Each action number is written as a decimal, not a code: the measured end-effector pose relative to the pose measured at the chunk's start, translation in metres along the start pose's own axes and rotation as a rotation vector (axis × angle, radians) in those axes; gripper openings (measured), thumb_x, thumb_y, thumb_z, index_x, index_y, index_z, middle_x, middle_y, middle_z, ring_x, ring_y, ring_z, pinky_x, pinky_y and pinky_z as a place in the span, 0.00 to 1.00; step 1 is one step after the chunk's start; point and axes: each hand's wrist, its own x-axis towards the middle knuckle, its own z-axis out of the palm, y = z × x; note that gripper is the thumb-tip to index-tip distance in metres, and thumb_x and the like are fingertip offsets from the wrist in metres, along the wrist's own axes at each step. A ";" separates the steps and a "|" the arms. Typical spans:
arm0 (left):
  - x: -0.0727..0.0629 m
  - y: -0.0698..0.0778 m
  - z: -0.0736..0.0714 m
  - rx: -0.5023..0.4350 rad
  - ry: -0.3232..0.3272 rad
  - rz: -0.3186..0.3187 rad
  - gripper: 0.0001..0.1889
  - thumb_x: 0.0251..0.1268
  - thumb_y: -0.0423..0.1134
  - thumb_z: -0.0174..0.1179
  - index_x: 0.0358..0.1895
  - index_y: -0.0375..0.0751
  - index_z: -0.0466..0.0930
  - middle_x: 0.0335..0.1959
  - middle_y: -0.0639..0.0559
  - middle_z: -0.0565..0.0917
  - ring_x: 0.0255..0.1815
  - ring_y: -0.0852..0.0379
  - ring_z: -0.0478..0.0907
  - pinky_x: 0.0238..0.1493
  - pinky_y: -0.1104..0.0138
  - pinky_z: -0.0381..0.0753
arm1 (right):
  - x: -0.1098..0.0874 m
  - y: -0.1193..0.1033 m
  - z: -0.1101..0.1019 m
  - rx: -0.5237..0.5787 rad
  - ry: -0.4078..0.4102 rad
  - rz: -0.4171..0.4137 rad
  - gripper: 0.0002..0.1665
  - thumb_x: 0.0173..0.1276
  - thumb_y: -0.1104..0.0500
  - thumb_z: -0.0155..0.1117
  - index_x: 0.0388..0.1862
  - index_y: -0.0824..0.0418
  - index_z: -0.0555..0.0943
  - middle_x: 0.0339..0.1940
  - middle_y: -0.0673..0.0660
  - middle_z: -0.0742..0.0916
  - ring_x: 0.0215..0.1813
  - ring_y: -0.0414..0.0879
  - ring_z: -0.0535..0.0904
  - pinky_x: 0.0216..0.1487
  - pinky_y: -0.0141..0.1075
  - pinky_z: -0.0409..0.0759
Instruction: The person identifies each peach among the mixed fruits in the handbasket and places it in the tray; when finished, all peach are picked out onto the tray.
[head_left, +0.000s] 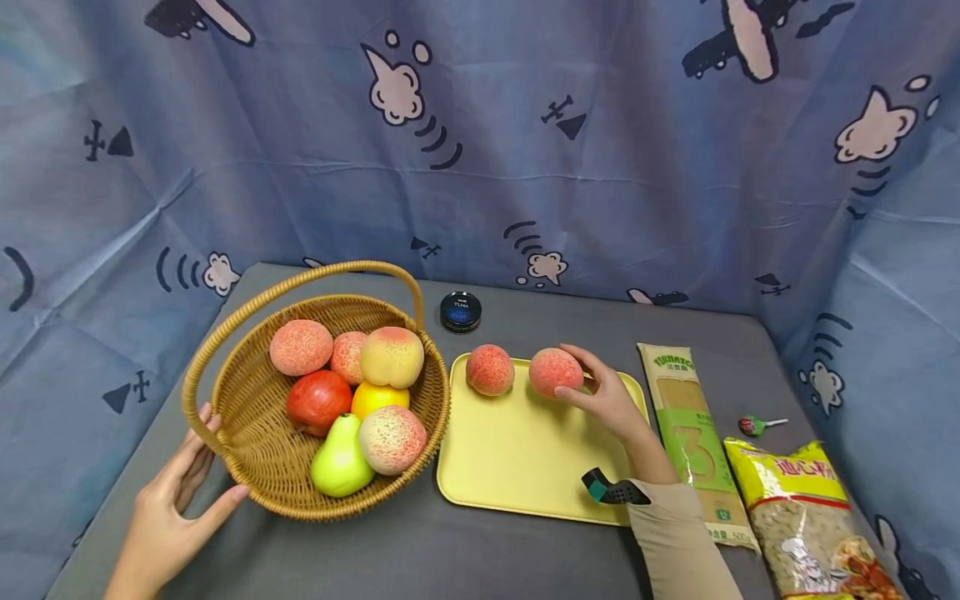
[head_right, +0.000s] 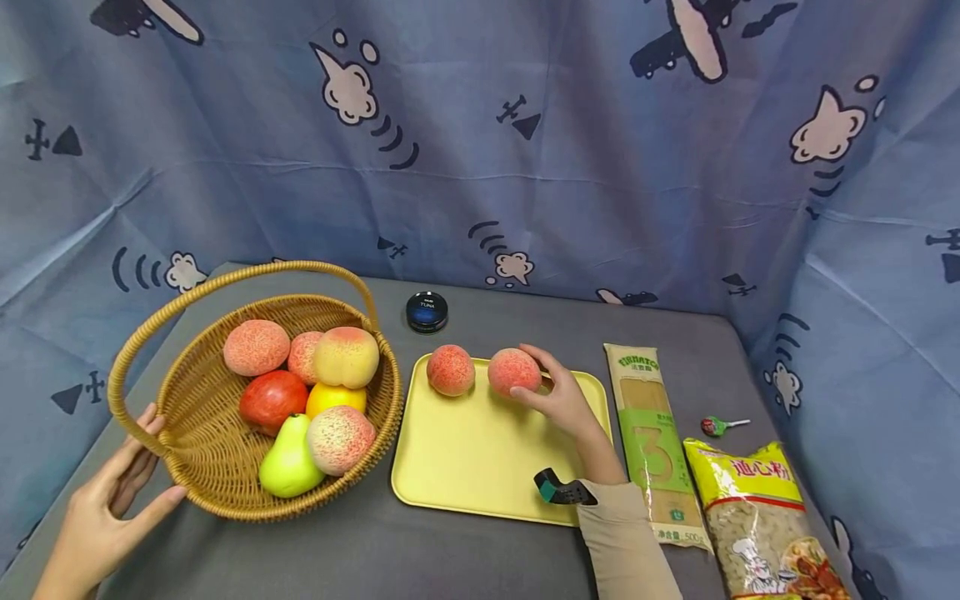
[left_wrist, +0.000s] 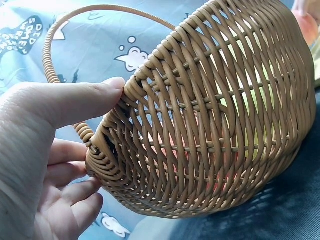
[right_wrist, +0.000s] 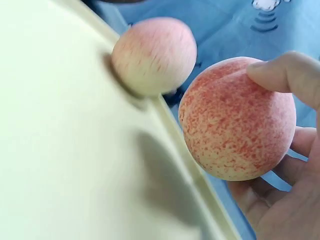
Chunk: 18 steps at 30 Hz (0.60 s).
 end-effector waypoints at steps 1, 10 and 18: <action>0.000 0.000 0.000 -0.004 0.003 -0.001 0.48 0.33 0.09 0.66 0.68 0.24 0.59 0.73 0.33 0.55 0.73 0.62 0.58 0.65 0.81 0.66 | 0.001 0.004 0.000 -0.008 0.001 0.016 0.39 0.62 0.62 0.67 0.71 0.62 0.64 0.65 0.64 0.73 0.59 0.44 0.72 0.54 0.19 0.75; 0.000 -0.001 0.001 -0.016 0.006 0.001 0.49 0.32 0.08 0.66 0.68 0.24 0.59 0.73 0.33 0.56 0.73 0.62 0.58 0.65 0.81 0.66 | 0.009 0.022 0.000 -0.029 -0.037 0.089 0.40 0.63 0.59 0.67 0.71 0.60 0.63 0.67 0.65 0.70 0.64 0.57 0.70 0.54 0.18 0.74; 0.001 0.001 0.001 -0.009 0.009 -0.009 0.48 0.34 0.09 0.66 0.68 0.24 0.60 0.73 0.33 0.55 0.73 0.63 0.59 0.65 0.81 0.66 | 0.011 0.020 0.002 -0.042 -0.092 0.084 0.39 0.67 0.58 0.63 0.74 0.61 0.59 0.70 0.66 0.68 0.64 0.60 0.70 0.57 0.27 0.75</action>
